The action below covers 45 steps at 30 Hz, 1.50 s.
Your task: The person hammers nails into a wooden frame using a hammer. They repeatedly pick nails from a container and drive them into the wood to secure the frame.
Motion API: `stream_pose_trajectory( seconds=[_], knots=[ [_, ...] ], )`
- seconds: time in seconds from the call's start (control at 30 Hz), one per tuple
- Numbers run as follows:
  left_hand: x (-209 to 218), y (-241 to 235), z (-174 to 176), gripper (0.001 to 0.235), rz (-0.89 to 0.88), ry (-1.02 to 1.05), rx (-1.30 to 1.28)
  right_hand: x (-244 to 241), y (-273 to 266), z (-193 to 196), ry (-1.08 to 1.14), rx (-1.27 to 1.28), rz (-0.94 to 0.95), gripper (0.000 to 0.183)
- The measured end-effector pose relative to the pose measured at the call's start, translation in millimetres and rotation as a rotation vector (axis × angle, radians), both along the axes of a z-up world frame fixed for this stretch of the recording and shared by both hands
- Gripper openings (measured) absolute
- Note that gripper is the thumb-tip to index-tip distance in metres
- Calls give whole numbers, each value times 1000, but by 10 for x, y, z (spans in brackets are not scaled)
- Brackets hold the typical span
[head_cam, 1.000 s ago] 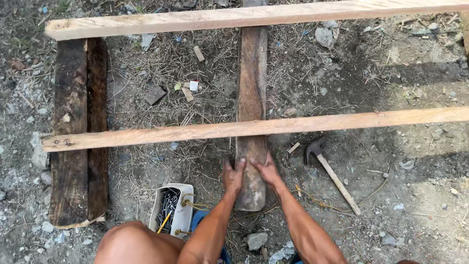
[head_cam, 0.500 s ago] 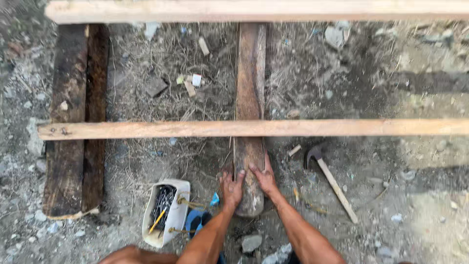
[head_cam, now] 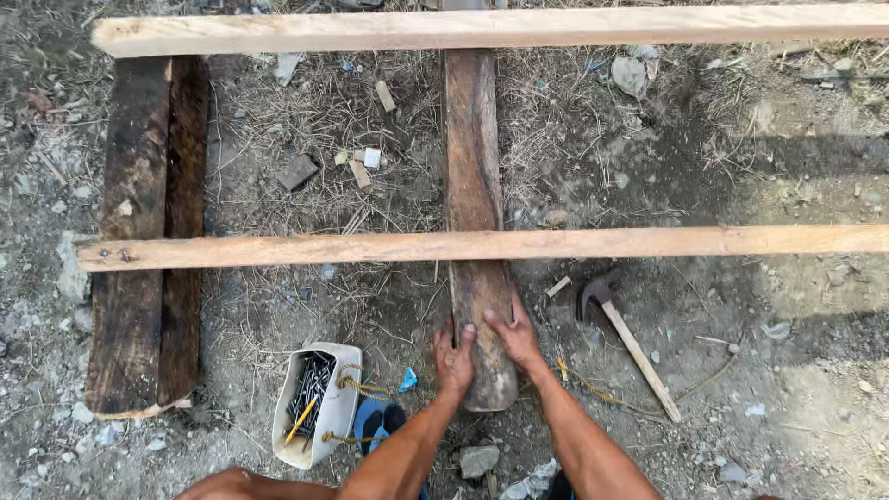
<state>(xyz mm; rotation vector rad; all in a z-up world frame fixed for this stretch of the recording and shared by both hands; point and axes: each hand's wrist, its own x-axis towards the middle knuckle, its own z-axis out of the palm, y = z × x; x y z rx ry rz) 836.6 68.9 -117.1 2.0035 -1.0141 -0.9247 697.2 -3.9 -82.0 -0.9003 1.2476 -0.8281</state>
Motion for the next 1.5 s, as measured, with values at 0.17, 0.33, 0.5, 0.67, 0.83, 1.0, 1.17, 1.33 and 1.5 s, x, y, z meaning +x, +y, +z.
stream_pose_trajectory(
  seconds=[0.17, 0.33, 0.5, 0.67, 0.83, 1.0, 1.17, 1.33, 1.5],
  knots=[
    [-109, 185, -157, 71, -41, -65, 65, -138, 260, -11, 240, -196, 22, 92],
    [80, 17, 75, 70, 22, 68, 49, 17, 109, 65, 181, -267, 15, 94],
    [165, 161, 132, 68, -14, -13, 59, 124, 302, 46, -32, -82, -32, 95],
    [231, 71, 118, 71, -71, -102, 116, 62, 217, 67, 133, -103, 12, 88],
    [284, 246, 187, 73, -94, -158, 162, 216, 435, -120, 68, -171, -8, 85],
    [201, 143, -56, 77, -70, -131, 214, -437, 306, -347, 442, -337, 121, 70],
    [671, 169, -236, 64, 123, -133, -191, -1586, 322, -359, 1171, -14, -96, 76],
    [686, -110, 94, 23, 258, 704, -104, -1982, 385, -443, 1310, 103, 52, 65],
    [728, -759, 1067, 30, -40, 965, 30, -2091, 300, -360, 1283, 147, -252, 98]
  ],
)
